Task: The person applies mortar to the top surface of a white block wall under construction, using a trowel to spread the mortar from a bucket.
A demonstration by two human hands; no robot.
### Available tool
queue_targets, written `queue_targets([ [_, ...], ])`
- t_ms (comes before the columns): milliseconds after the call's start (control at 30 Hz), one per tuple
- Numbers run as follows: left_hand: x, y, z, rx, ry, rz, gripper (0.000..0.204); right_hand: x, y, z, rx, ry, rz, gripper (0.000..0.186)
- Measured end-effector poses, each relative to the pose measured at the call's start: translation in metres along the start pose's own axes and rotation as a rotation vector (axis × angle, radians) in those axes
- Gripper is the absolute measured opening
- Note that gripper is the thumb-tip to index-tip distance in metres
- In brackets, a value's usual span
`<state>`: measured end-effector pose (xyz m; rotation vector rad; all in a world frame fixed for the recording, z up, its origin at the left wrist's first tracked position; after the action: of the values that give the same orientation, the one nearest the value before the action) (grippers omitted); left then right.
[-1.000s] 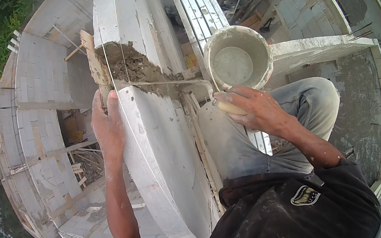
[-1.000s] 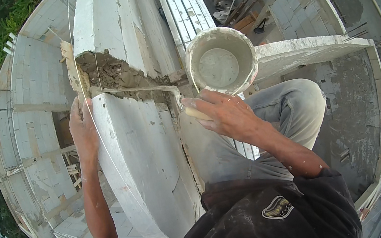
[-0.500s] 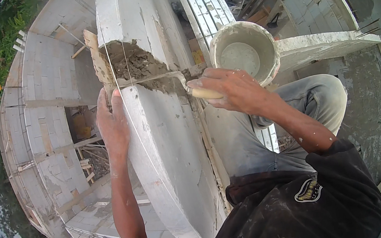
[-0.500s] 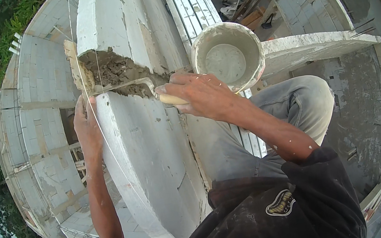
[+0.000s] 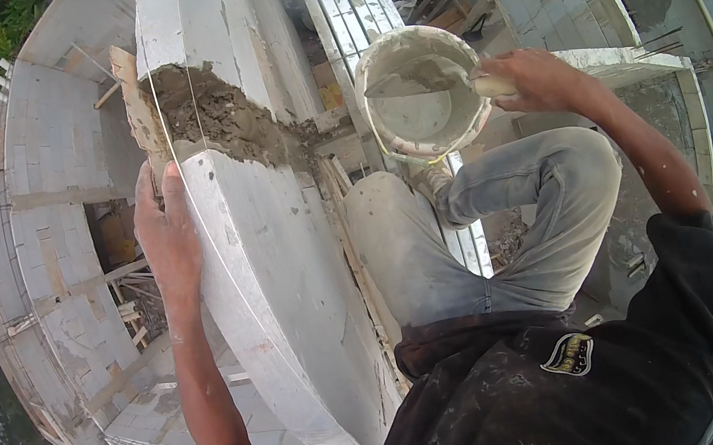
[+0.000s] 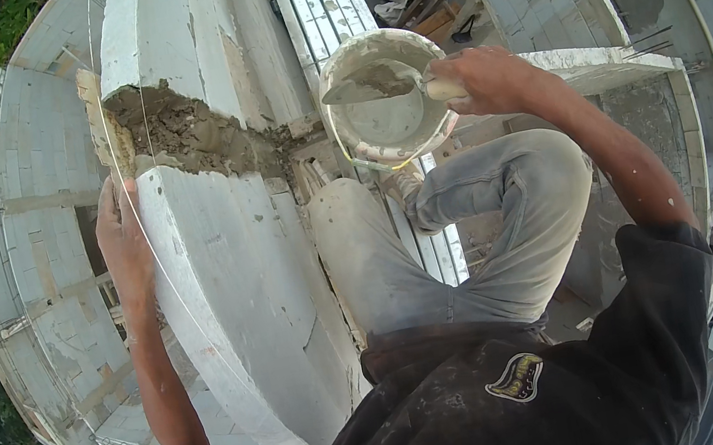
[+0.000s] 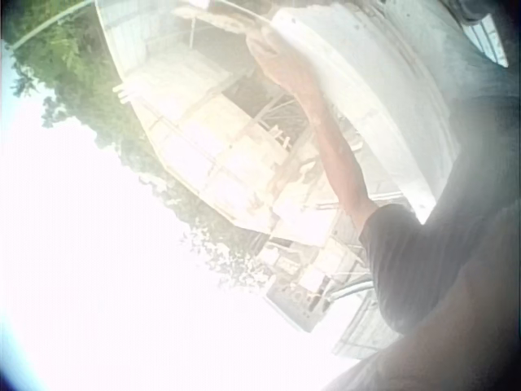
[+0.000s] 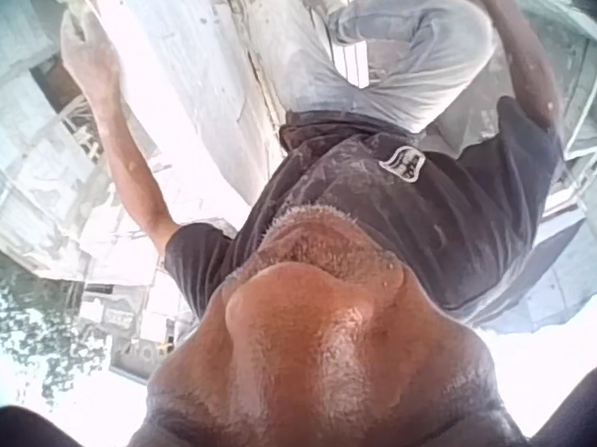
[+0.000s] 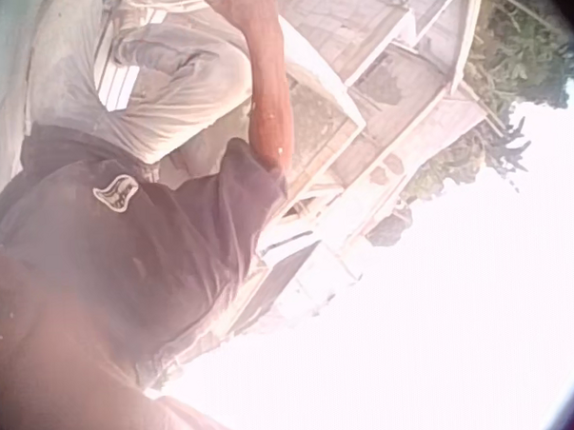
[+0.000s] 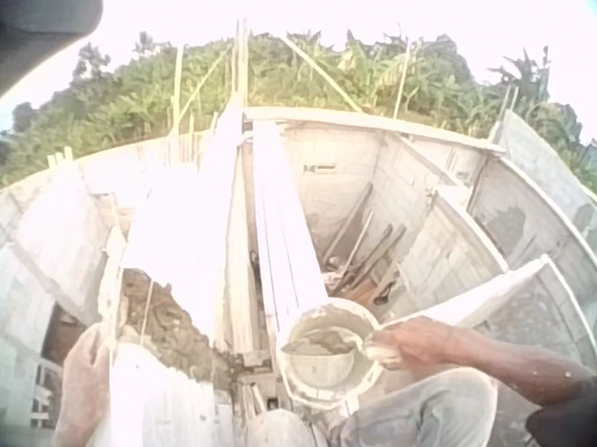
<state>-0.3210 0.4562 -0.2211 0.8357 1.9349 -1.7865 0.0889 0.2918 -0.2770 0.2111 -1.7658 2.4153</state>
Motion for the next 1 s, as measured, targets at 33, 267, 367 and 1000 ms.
queue_targets([
  [33, 0.000, 0.001, 0.000, 0.009, 0.013, -0.002, 0.060, -0.014, 0.011, -0.008, 0.042, 0.008, 0.122, 0.046],
  [267, 0.005, 0.002, -0.002, 0.003, -0.010, -0.010, 0.063, -0.064, 0.095, -0.089, 0.074, -0.070, 0.439, 0.036],
  [367, 0.010, 0.004, -0.001, 0.030, -0.039, -0.010, 0.067, -0.068, 0.126, -0.123, 0.045, -0.082, 0.505, 0.030],
  [1000, 0.006, 0.002, -0.001, 0.000, -0.037, -0.060, 0.068, -0.117, 0.145, -0.027, -0.048, 0.107, -0.309, 0.051],
])
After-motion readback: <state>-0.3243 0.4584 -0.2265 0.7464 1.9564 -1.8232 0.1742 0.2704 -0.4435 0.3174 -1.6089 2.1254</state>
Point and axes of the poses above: each hand's wrist, its own z-axis away from the middle knuckle, its own y-axis out of the palm, x = y × z, the point moved 9 cm from there along -z, towards the middle knuckle, and after that the axes turned 6 degrees about -x, right-handed, at the moved point
